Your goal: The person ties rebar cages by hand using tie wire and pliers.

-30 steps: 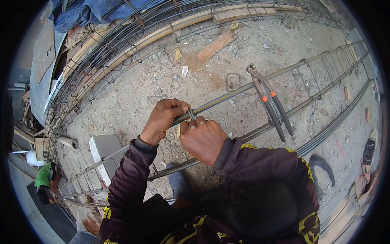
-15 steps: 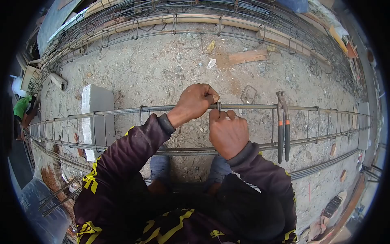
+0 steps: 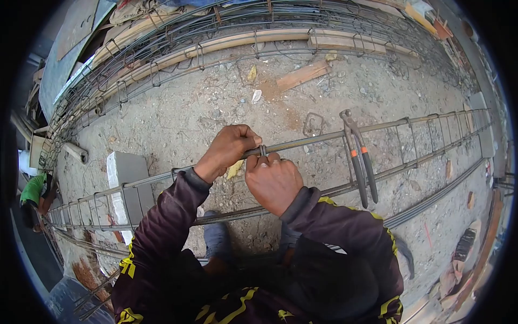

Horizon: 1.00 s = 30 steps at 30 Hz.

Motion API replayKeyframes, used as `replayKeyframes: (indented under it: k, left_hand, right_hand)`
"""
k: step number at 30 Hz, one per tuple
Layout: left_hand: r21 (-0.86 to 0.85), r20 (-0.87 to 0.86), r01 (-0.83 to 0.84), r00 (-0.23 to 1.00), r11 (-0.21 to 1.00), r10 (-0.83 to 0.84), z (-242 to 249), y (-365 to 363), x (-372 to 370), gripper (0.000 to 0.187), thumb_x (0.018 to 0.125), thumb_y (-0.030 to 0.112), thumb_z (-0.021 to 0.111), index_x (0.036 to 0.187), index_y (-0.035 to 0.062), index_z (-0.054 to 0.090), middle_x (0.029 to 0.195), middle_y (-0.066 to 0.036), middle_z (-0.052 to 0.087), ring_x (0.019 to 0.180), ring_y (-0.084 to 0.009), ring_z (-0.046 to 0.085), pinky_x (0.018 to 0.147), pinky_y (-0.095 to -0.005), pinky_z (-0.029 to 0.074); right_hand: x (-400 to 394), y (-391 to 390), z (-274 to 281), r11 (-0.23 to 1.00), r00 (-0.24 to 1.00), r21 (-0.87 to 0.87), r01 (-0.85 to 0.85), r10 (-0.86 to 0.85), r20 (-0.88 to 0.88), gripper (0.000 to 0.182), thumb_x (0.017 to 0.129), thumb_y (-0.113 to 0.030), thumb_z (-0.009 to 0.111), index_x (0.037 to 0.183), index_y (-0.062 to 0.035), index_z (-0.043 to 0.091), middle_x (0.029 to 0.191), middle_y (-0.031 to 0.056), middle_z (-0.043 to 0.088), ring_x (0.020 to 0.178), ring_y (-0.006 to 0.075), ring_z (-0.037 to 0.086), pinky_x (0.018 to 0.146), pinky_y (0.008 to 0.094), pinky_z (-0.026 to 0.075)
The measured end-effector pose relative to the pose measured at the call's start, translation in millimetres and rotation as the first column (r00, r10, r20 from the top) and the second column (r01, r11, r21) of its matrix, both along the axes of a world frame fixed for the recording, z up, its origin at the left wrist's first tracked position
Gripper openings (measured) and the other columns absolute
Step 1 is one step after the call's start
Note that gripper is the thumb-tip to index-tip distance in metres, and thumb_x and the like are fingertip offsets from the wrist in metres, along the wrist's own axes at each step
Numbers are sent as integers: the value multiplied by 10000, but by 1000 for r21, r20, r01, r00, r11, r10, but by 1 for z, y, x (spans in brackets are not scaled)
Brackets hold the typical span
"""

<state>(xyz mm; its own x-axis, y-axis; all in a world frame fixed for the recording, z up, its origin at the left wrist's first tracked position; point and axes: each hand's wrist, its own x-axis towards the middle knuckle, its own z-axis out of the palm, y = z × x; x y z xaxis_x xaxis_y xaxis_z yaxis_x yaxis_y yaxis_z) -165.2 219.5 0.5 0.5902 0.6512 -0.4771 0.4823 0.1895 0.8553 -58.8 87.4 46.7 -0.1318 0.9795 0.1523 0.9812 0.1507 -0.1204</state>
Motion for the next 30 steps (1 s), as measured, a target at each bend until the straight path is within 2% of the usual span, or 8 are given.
replayKeyframes:
  k: [7,11,16,19,20,22,26,30]
  left_hand:
    - [78,58,-52,997,996,48,-16,-9,1,71,884,40,675,870,-30,675,777,-39,670,718,-84,575,665,-260,473]
    - [151,144,-75,988,986,53,-29,-11,-6,170,875,188,682,882,21,712,752,-112,712,654,-227,660,646,-353,499]
    - [283,62,-73,996,956,58,-15,-16,-4,150,878,183,674,897,40,717,795,-128,724,700,-270,687,664,-370,506]
    - [244,56,-38,998,969,25,-7,-16,-6,126,897,115,679,901,-10,692,794,-82,704,722,-141,619,672,-308,482]
    - [226,65,-23,998,974,8,-5,-16,-6,110,908,80,679,906,-30,681,797,-58,696,733,-88,586,672,-279,469]
    - [220,105,-57,994,974,35,-9,-20,-8,144,877,135,698,901,-7,693,779,-99,707,702,-157,638,659,-317,487]
    - [362,42,-30,999,932,16,10,-32,-5,153,848,142,722,884,-2,685,742,-106,699,682,-177,658,639,-325,491]
    - [254,-56,-155,983,955,175,9,-37,8,143,836,126,732,815,7,655,688,-80,660,619,-146,592,596,-305,453]
  right_hand:
    - [28,17,17,990,985,-129,-64,42,-166,97,689,-56,660,752,15,640,645,170,659,671,322,694,568,428,538]
    - [44,46,31,972,982,-210,-101,64,-176,60,649,-51,691,697,-15,688,670,196,661,673,369,686,610,471,520]
    - [62,76,37,935,972,-286,-208,165,-166,66,694,-80,707,751,-48,715,683,168,673,697,362,679,684,473,505]
    - [83,85,29,890,954,-374,-260,176,-243,70,759,-120,701,805,-73,726,724,137,692,779,358,679,801,475,472]
    - [88,88,22,891,935,-342,-298,199,-295,62,772,-125,696,810,-83,721,717,129,689,762,353,671,805,465,461]
    - [99,89,11,894,890,-274,-355,233,-393,47,799,-137,687,820,-102,710,705,113,682,730,345,655,812,446,441]
    - [111,107,-3,777,824,-382,-500,291,-487,112,807,-192,730,824,-85,704,717,93,686,709,299,647,749,413,459]
    - [119,129,-22,630,756,-495,-599,240,-609,172,807,-204,764,857,-49,710,712,70,677,705,229,639,706,379,472]
